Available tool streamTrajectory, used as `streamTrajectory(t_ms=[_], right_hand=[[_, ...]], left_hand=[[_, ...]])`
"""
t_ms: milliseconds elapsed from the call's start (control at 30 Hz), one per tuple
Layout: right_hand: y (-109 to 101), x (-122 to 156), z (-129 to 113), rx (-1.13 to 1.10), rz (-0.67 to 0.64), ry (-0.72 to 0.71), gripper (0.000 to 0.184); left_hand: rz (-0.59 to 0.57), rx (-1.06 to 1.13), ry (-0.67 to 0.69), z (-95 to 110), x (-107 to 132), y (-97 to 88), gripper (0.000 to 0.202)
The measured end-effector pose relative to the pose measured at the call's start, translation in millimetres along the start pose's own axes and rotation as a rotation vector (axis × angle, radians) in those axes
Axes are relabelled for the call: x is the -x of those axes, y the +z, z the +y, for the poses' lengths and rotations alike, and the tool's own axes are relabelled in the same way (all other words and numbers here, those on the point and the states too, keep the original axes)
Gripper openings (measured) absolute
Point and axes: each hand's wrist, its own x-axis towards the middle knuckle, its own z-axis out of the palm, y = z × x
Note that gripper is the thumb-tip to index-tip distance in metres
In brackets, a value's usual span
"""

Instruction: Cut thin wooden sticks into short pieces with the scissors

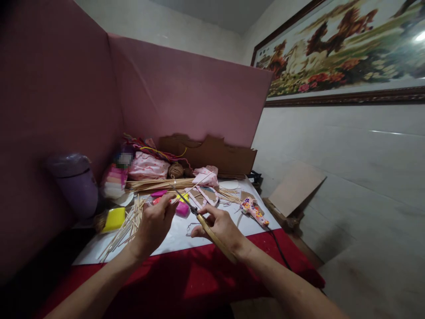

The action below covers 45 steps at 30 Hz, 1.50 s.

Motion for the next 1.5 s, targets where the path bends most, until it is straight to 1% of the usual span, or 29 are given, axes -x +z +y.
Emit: streamTrajectory(t_ms=[100,167,233,300,400,500,567,667,733,767,800,833,900,933,967,1033,1067,1133,1167,1233,1333,1400,1500], right_hand=[[6,2,-1,-0.044,0.004,-0.003,0.047],[10,3,0,-0.068,-0.003,-0.006,0.046],[13,3,3,-0.058,0.002,-0.025,0.043],[16,3,6,-0.012,0.028,-0.052,0.041],[19,3,9,0.046,0.062,-0.085,0.041],[19,4,10,0.052,0.052,-0.113,0.040],[18,5,11,0.053,0.035,-0.141,0.039],[15,5,12,0.057,0.020,-0.183,0.041],[14,5,11,0.045,0.011,-0.182,0.042],[14,4,9,0.034,0.011,-0.169,0.042],[14,4,8,0.018,0.015,-0.151,0.042],[14,4,7,-0.002,0.022,-0.128,0.043],[16,4,6,-0.034,0.045,-0.083,0.044],[17,4,7,-0.045,0.054,-0.067,0.045],[18,4,7,-0.049,0.057,-0.058,0.044],[21,5,8,-0.022,0.069,-0.064,0.043],[22,5,9,0.008,0.077,-0.077,0.042],[23,6,11,0.079,0.097,-0.118,0.041],[23,6,12,0.110,0.103,-0.143,0.041],[23,5,14,0.149,0.107,-0.196,0.041],[21,4,17,0.173,0.098,-0.273,0.043],[20,4,17,0.196,0.101,-0.326,0.043],[18,5,15,0.231,0.112,-0.394,0.046]], left_hand=[[0.054,-0.141,0.050,0,2,-1.3,0.024],[0.068,-0.166,0.021,0,2,-3.9,0.027],[0.046,-0.103,-0.051,0,0,-7.4,0.026],[-0.013,0.065,-0.142,1,-4,-11.0,0.027],[-0.138,0.429,-0.324,1,-10,-16.2,0.031],[-0.299,0.815,-0.533,-2,-17,-21.4,0.030],[-0.410,1.012,-0.643,-6,-21,-25.3,0.034],[-0.559,1.161,-0.720,-12,-24,-29.9,0.041],[-0.612,1.179,-0.729,-12,-24,-29.9,0.040],[-0.596,1.160,-0.720,-10,-23,-28.5,0.038],[-0.535,1.110,-0.696,-8,-21,-26.2,0.035],[-0.438,1.022,-0.650,-6,-20,-23.4,0.032],[-0.199,0.757,-0.480,-2,-15,-17.1,0.026],[-0.098,0.602,-0.378,-1,-13,-14.5,0.022],[-0.029,0.452,-0.284,0,-10,-12.6,0.020],[0.016,0.241,-0.159,0,-7,-11.8,0.020],[0.018,0.195,-0.134,-1,-7,-13.0,0.022],[0.006,0.214,-0.141,-2,-7,-17.4,0.026],[-0.008,0.270,-0.171,-2,-8,-20.1,0.028],[-0.073,0.443,-0.279,-2,-12,-25.3,0.032],[-0.246,0.755,-0.499,-3,-17,-30.9,0.031],[-0.365,0.931,-0.622,-6,-20,-33.7,0.030],[-0.528,1.125,-0.716,-11,-22,-37.4,0.033]])
